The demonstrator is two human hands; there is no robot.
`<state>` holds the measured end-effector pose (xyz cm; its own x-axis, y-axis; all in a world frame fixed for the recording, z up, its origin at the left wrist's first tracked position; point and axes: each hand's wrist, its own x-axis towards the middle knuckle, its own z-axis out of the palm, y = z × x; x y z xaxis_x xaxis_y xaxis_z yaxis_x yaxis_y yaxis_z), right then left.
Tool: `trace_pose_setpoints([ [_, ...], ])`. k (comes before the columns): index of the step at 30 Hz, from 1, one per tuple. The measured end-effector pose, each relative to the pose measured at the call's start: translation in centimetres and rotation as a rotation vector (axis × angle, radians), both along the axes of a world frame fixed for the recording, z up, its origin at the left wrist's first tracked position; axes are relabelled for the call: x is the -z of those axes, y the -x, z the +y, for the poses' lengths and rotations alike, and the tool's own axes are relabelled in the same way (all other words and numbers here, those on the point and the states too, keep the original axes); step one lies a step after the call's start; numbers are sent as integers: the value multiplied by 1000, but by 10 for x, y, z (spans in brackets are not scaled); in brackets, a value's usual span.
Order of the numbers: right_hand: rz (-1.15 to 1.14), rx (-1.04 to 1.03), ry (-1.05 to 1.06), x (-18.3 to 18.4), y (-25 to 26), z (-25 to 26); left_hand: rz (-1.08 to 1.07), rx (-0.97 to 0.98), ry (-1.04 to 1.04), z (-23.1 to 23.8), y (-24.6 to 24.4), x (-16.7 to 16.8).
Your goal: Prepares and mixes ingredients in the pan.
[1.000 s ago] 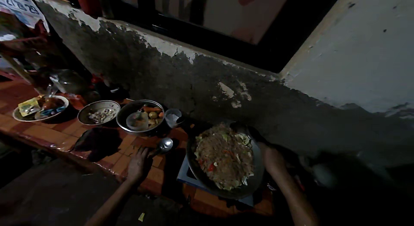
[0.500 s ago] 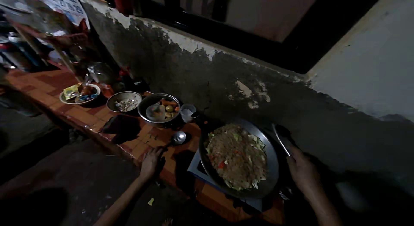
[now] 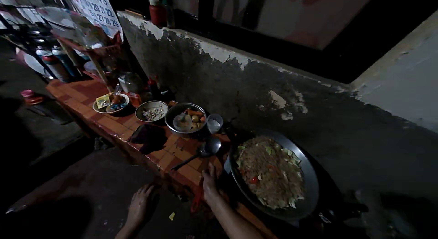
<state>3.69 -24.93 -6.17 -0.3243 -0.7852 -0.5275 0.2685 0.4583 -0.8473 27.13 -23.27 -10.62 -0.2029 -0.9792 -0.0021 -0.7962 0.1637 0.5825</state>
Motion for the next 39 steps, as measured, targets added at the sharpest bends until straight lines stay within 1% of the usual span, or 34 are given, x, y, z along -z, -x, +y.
trace_pose_setpoints([
  [1,56,6,-9,13,2,-10,-4,-7,-23,4,-7,2],
  [3,137,-63,-37,34,7,-27,-6,-18,-54,11,-20,5],
  [5,142,-188,-62,31,8,-33,1,-13,-62,14,-29,6],
  [7,206,-364,-34,11,8,-29,5,-16,-73,12,-36,5],
  [9,349,-552,95,-18,16,-21,-2,-14,-87,8,-42,6],
  [10,454,-615,174,-36,26,-15,-7,-9,-76,6,-43,6],
  [11,578,-635,250,-54,39,-9,-11,-4,-79,4,-43,5],
  [12,700,-633,271,-75,56,-2,-15,2,-78,3,-42,4],
  [13,816,-606,248,-95,75,3,-16,9,-74,1,-41,3],
  [15,1007,-538,68,-128,119,8,-21,25,-62,-1,-37,5],
  [17,1132,-510,-139,-145,163,9,-19,48,-53,-3,-30,7],
  [19,1216,-558,-297,-151,195,8,-18,69,-46,-4,-21,8],
  [21,1231,-607,-425,-145,209,5,-29,85,-44,-5,-9,8],
  [23,1220,-609,-499,-139,205,2,-20,97,-16,-6,2,7],
  [26,1224,-590,-518,-130,194,-3,-7,122,62,-6,17,2],
  [29,1241,-626,-522,-142,192,-3,2,132,131,-5,29,-3],
  [31,1208,-614,-471,-155,199,1,7,142,150,-4,34,-6],
  [35,1149,-595,-302,-177,226,9,6,127,147,3,46,-12],
  [39,1103,-506,-147,-215,239,23,36,129,195,7,55,-11],
])
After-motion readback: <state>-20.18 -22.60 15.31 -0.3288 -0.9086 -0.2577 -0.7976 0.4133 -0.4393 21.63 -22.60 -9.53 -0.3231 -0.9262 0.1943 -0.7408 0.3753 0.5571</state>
